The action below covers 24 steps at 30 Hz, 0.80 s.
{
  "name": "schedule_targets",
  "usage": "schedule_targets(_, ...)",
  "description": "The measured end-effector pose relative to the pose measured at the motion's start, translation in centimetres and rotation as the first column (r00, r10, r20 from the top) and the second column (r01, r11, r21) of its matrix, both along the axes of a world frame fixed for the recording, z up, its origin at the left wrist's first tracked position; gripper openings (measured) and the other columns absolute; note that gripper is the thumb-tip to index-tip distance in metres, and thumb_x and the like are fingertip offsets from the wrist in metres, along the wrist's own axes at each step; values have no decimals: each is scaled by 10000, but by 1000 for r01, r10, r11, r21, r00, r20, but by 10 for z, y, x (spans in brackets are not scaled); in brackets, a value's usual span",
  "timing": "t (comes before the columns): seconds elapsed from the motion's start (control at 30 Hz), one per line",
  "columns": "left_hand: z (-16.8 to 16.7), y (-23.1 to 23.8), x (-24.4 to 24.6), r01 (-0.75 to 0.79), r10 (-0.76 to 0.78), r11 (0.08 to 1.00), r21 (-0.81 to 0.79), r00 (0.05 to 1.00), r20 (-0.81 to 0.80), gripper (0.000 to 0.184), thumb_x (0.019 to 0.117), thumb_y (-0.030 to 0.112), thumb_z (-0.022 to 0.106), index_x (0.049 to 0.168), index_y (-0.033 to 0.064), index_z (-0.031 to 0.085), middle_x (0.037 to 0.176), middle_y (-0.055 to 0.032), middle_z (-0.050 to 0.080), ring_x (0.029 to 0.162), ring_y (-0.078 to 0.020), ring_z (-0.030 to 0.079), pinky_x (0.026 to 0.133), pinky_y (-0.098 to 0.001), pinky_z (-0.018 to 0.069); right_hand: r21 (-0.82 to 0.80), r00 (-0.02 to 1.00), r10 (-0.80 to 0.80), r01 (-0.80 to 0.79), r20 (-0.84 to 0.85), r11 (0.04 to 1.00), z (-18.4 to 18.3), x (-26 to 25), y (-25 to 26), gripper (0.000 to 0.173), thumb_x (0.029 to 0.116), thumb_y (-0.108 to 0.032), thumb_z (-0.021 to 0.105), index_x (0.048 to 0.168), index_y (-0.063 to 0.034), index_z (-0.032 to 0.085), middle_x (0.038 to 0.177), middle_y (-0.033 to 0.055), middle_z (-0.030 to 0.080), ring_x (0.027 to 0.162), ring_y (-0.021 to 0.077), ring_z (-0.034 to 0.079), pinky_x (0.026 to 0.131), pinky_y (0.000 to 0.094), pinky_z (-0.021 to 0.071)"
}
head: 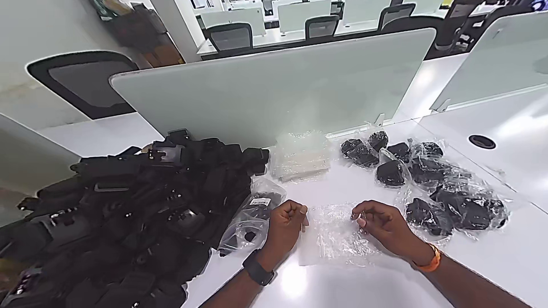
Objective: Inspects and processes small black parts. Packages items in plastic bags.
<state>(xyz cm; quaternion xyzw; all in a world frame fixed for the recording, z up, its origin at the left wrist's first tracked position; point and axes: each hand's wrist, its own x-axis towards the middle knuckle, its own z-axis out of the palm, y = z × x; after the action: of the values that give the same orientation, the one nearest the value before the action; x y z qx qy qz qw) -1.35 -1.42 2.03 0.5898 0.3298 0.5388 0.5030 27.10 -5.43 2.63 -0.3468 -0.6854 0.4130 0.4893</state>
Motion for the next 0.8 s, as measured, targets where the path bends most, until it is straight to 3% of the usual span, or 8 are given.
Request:
schedule_targets(0.13,4,0,0,-39,38,999,-14,999,-25,121,996,63,606,886,40,652,649,42,668,524,-40,618,512,-206,542,42,999,-46,47,-20,998,0,1,2,94,960,-79,677,1047,-94,709,939,-37,710,719,16,637,642,190,561)
schedule_targets(0.23,6,2,-1,-56,55,997,-44,998,-29,115,1022,75,574,983,10,660,684,29,687,554,-54,639,532,-220,559,42,996,-48,51,-78,998,4,1,3,99,948,-58,694,1036,-97,719,929,-45,718,711,22,647,638,196,571)
schedule_targets(0.33,6,2,1,31,-31,995,-91,999,11,229,1044,86,540,1233,-41,518,752,-32,711,616,-134,696,589,-295,612,18,993,-70,72,-94,997,5,4,4,123,948,-58,693,1060,-100,719,927,-55,721,701,19,643,632,199,568)
schedule_targets(0.43,6,2,3,40,-41,989,-146,999,-4,450,953,-14,629,1336,-45,394,793,-73,718,645,-180,717,612,-320,626,-49,988,-147,144,-48,988,8,4,5,146,938,-29,677,1075,-75,696,863,-55,712,637,18,631,590,196,561)
schedule_targets(0.5,5,2,2,35,-43,987,-157,998,-51,510,898,-65,648,1343,-43,399,835,-77,724,656,-176,716,613,-310,621,-127,982,-190,190,9,974,12,5,6,196,923,-12,669,1115,-48,667,878,-20,702,605,39,610,564,207,550)
schedule_targets(0.63,5,1,3,74,-99,979,-188,987,-124,450,882,-43,692,1278,-19,480,854,-56,719,637,-136,690,593,-275,602,-248,969,-191,225,157,942,20,16,12,381,887,-21,688,1254,-36,588,1020,28,684,622,79,617,568,224,555)
schedule_targets(0.8,0,-6,7,46,-72,990,-131,977,-200,325,892,21,740,1172,-1,577,778,-10,698,582,-86,645,552,-240,569,-301,955,-163,235,246,924,26,29,15,318,889,-48,710,1200,-61,650,1087,10,708,615,48,617,580,204,553)
